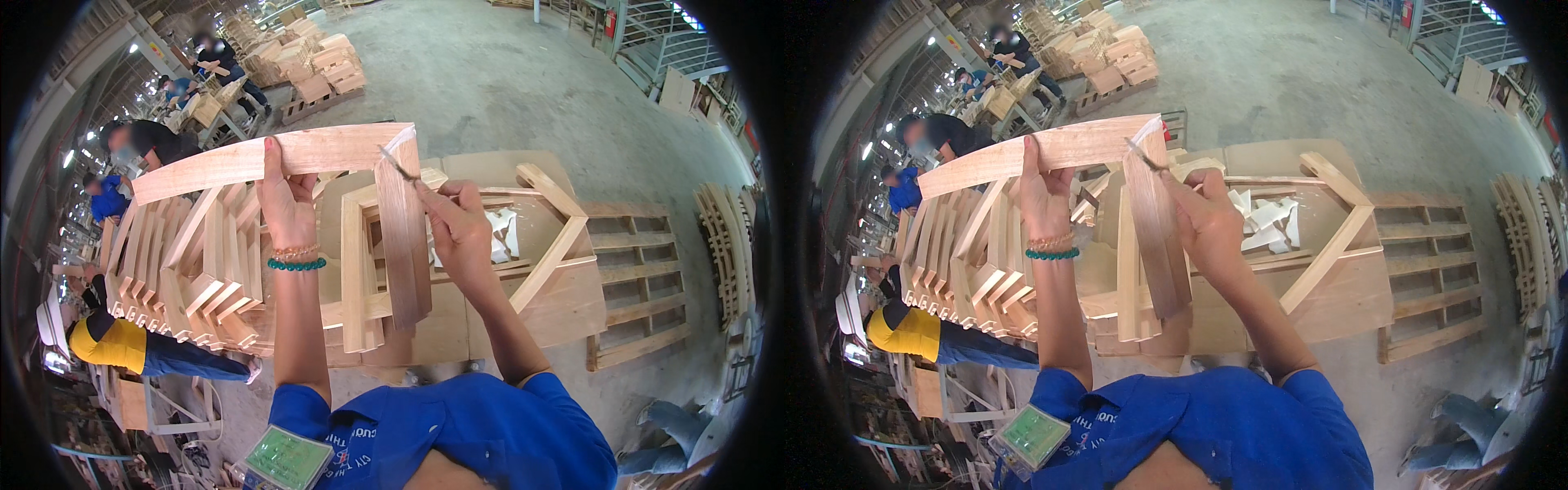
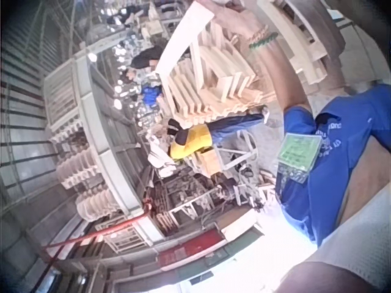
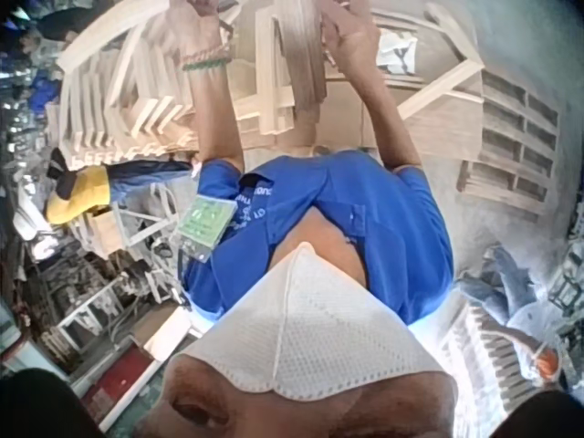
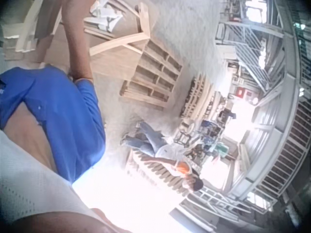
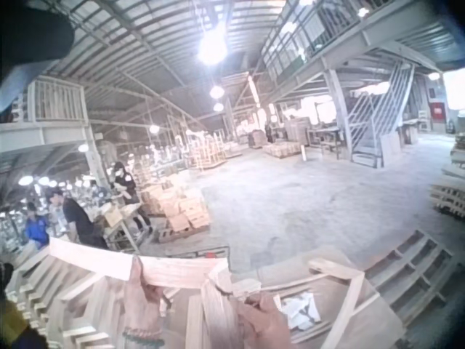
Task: The person picks up wooden frame pieces from a pile and uses a small hand tool to smooth or scrape edges and corners. They repeatedly handle individual frames, turning them over and working on different sides before placing them back on the pile.
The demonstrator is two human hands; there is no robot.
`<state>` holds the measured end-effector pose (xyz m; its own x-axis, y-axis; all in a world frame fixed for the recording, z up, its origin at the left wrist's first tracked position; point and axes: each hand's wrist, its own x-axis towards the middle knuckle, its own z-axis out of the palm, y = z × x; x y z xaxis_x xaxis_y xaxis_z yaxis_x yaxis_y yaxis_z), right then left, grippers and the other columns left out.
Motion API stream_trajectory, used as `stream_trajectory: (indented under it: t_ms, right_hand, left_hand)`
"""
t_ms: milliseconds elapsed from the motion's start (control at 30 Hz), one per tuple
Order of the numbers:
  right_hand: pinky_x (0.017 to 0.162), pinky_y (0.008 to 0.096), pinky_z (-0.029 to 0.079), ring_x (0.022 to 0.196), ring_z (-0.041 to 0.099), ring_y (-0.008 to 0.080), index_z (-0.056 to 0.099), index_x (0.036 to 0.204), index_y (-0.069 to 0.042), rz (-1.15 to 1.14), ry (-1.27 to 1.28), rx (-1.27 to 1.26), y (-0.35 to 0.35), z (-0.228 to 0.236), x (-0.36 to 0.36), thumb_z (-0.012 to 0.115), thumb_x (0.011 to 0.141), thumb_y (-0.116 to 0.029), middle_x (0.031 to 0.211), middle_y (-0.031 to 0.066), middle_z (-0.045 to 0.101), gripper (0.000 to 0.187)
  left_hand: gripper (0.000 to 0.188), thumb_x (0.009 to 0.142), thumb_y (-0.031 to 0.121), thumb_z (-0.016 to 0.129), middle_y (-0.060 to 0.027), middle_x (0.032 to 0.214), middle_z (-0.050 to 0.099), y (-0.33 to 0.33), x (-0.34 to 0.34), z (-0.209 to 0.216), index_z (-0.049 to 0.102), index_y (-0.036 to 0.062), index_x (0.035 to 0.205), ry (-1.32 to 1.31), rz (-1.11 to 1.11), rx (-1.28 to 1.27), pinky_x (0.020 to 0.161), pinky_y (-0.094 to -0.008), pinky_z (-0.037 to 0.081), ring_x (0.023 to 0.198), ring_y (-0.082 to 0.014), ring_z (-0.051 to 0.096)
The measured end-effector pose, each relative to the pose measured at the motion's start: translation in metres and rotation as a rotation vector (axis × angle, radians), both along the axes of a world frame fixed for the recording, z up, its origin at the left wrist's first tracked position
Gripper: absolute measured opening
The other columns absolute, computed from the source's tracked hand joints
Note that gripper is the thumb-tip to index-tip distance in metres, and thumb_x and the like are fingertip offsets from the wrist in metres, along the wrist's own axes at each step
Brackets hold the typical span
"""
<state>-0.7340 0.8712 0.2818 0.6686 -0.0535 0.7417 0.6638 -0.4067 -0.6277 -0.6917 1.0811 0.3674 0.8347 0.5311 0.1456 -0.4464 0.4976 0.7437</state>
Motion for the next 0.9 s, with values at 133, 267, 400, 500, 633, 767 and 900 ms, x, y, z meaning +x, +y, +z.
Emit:
stream_trajectory:
  t_ms: [133,267,400,500,633,767,900]
  right_hand:
    - [0.06,0.0276,0.046,0.073,0.057,0.0195,0.068,0.112,-0.012,0.1,0.051,-0.017,-0.006,0.001,-0.012,0.062,0.078,0.004,0.093,0.0094,0.054,0.038]
    - [0.063,0.0265,0.046,0.074,0.055,0.0179,0.067,0.114,-0.013,0.185,0.081,0.113,-0.03,-0.003,-0.02,0.06,0.08,0.006,0.094,0.0087,0.054,0.039]
    - [0.059,0.0261,0.045,0.069,0.053,0.0162,0.067,0.113,-0.012,0.132,0.074,0.082,-0.042,0.002,-0.017,0.06,0.081,0.008,0.093,0.0073,0.055,0.039]
    - [0.056,0.0268,0.045,0.067,0.055,0.0166,0.068,0.111,-0.012,0.029,-0.032,-0.062,-0.042,0.011,-0.01,0.062,0.078,0.007,0.092,0.0062,0.055,0.038]
    - [0.053,0.0285,0.046,0.067,0.058,0.0173,0.069,0.108,-0.012,-0.082,-0.092,-0.224,-0.039,0.021,-0.006,0.063,0.073,0.005,0.089,0.0048,0.055,0.04]
    - [0.051,0.0284,0.045,0.067,0.058,0.0172,0.07,0.106,-0.012,-0.077,-0.099,-0.297,-0.04,0.017,-0.011,0.062,0.07,0.004,0.088,0.0047,0.055,0.041]
    - [0.049,0.0281,0.043,0.065,0.056,0.017,0.071,0.105,-0.012,-0.111,-0.179,-0.241,-0.042,0.012,-0.004,0.062,0.068,0.003,0.087,0.0043,0.055,0.041]
  left_hand:
    - [0.023,0.089,0.023,0.066,-0.0094,0.101,0.065,-0.001,0.004,-0.004,0.06,0.0069,0.103,-0.01,-0.014,-0.011,0.085,-0.0376,0.055,0.097,-0.023,0.064]
    - [0.023,0.09,0.024,0.064,-0.0106,0.102,0.066,-0.005,0.005,-0.002,0.06,0.0063,0.103,-0.021,-0.044,-0.019,0.083,-0.0369,0.056,0.095,-0.0222,0.065]
    - [0.023,0.09,0.024,0.064,-0.0101,0.101,0.065,-0.013,0.006,0.001,0.059,0.006,0.103,-0.032,-0.04,-0.005,0.082,-0.0368,0.056,0.094,-0.0221,0.065]
    - [0.024,0.089,0.025,0.065,-0.0087,0.099,0.065,-0.016,0.007,0.0,0.058,0.0069,0.104,-0.03,-0.015,0.017,0.08,-0.0354,0.057,0.091,-0.0202,0.065]
    - [0.028,0.086,0.025,0.069,-0.0054,0.097,0.063,-0.02,0.007,0.002,0.054,0.0091,0.104,-0.054,-0.026,0.033,0.074,-0.0324,0.06,0.087,-0.0162,0.066]
    - [0.027,0.086,0.024,0.07,-0.0043,0.098,0.062,-0.019,0.007,0.004,0.054,0.0105,0.103,-0.058,-0.011,0.034,0.072,-0.0307,0.059,0.086,-0.0154,0.065]
    - [0.028,0.086,0.023,0.07,-0.0036,0.097,0.062,-0.022,0.006,0.006,0.053,0.011,0.104,-0.053,-0.008,0.066,0.074,-0.032,0.059,0.087,-0.0152,0.064]
